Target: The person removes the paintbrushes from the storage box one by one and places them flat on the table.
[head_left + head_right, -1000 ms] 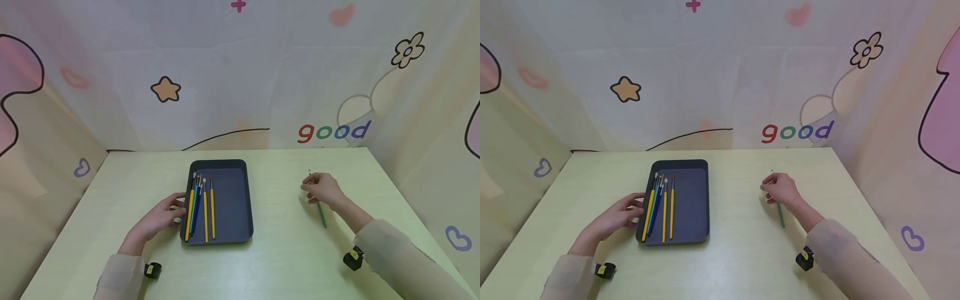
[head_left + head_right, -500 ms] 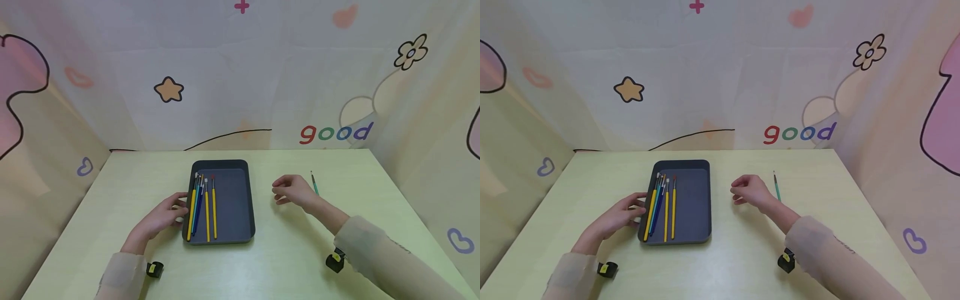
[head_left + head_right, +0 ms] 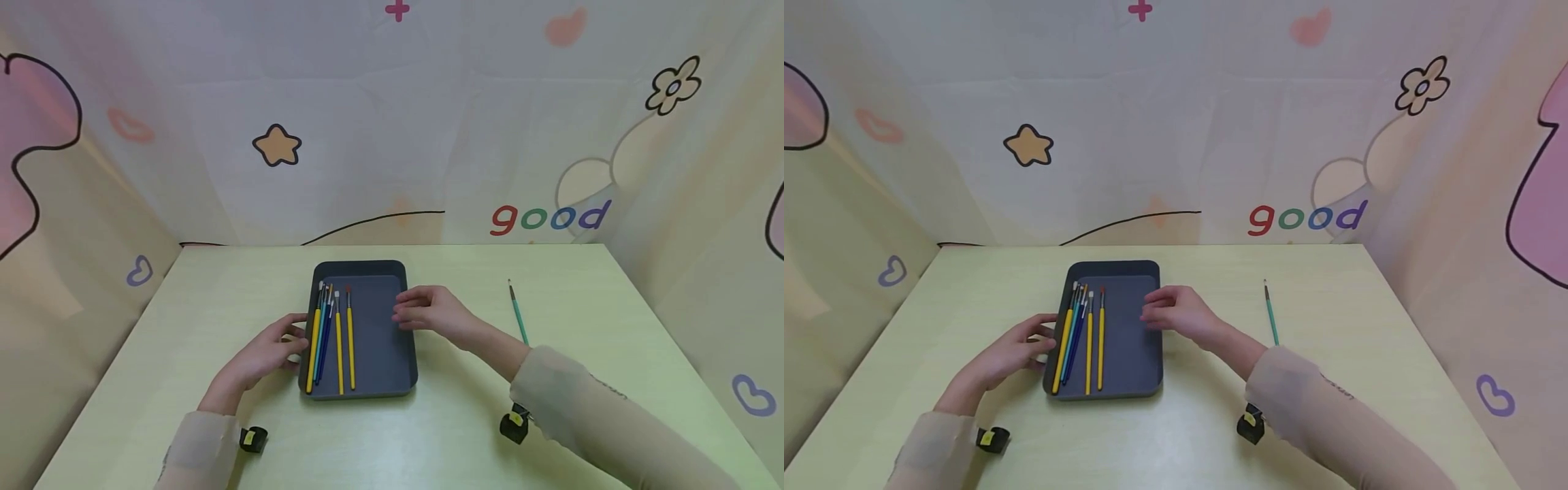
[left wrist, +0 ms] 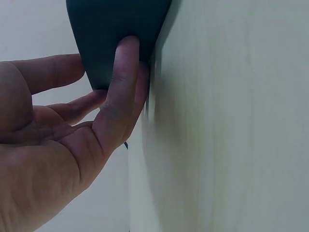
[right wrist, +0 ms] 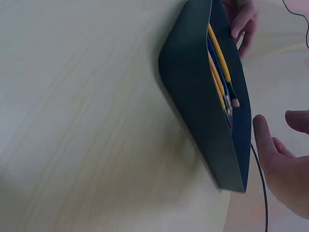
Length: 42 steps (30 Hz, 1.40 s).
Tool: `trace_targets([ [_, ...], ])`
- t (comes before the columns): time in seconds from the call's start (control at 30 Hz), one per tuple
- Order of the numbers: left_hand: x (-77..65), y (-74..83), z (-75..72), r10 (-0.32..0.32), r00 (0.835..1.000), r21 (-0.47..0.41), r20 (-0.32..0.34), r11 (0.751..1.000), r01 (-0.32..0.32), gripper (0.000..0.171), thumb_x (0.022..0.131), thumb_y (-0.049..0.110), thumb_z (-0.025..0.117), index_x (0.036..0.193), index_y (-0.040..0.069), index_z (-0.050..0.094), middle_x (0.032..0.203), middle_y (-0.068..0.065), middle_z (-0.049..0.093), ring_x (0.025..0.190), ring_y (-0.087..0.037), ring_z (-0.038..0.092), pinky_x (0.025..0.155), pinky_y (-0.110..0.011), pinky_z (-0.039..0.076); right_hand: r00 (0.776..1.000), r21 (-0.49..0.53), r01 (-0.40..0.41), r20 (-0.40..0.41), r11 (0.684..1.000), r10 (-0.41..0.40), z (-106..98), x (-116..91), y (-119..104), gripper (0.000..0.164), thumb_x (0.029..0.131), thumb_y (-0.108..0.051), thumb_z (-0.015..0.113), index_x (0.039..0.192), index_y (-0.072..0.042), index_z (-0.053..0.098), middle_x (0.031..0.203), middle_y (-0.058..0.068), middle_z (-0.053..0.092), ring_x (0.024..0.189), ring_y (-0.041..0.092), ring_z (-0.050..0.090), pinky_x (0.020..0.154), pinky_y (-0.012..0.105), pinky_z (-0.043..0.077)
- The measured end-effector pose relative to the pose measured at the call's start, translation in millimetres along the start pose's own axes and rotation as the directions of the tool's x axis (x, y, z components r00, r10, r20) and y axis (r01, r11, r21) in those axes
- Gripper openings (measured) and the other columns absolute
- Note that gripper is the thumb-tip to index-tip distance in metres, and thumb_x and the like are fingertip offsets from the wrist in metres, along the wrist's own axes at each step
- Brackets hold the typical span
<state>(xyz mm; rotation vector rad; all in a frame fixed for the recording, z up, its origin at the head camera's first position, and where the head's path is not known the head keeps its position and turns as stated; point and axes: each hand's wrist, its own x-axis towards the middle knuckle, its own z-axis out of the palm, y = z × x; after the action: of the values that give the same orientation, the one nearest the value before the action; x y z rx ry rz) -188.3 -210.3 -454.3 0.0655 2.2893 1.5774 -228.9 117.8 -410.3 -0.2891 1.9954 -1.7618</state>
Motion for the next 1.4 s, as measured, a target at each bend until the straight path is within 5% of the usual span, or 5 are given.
trace_targets([
  [0.33,1.2,0.8,-0.3,-0.015,1.000,-0.008,0.000,1.000,0.015,0.054,0.104,0.004,0.054,0.155,0.002,0.036,0.135,-0.026,0.047,0.104,-0.032,0.061,0.080,-0.041,0.061,0.988,-0.027,-0.128,0.088,0.991,0.130,39,18,8,0.055,0.099,-0.005,0.065,0.143,0.018,0.043,0.131,0.025,0.057,0.121,0.035,0.061,0.100,0.044,0.052],
  [0.6,1.4,-2.0,-2.6,-0.010,1.000,-0.031,0.008,0.999,0.010,0.055,0.104,0.004,0.054,0.155,0.002,0.036,0.134,-0.026,0.047,0.103,-0.032,0.061,0.079,-0.041,0.061,0.972,0.149,-0.226,0.105,0.963,0.212,62,32,16,0.053,0.101,-0.009,0.063,0.145,0.014,0.043,0.138,0.026,0.057,0.131,0.039,0.054,0.097,0.052,0.054],
  [1.4,2.7,-2.0,-5.0,0.002,0.999,-0.066,0.034,0.998,0.001,0.053,0.104,0.004,0.055,0.154,0.001,0.037,0.130,-0.026,0.047,0.101,-0.031,0.062,0.078,-0.041,0.061,0.973,0.275,-0.230,0.060,0.934,0.222,113,59,23,0.053,0.097,-0.004,0.066,0.143,0.014,0.045,0.124,0.019,0.063,0.118,0.031,0.062,0.098,0.046,0.054],
])
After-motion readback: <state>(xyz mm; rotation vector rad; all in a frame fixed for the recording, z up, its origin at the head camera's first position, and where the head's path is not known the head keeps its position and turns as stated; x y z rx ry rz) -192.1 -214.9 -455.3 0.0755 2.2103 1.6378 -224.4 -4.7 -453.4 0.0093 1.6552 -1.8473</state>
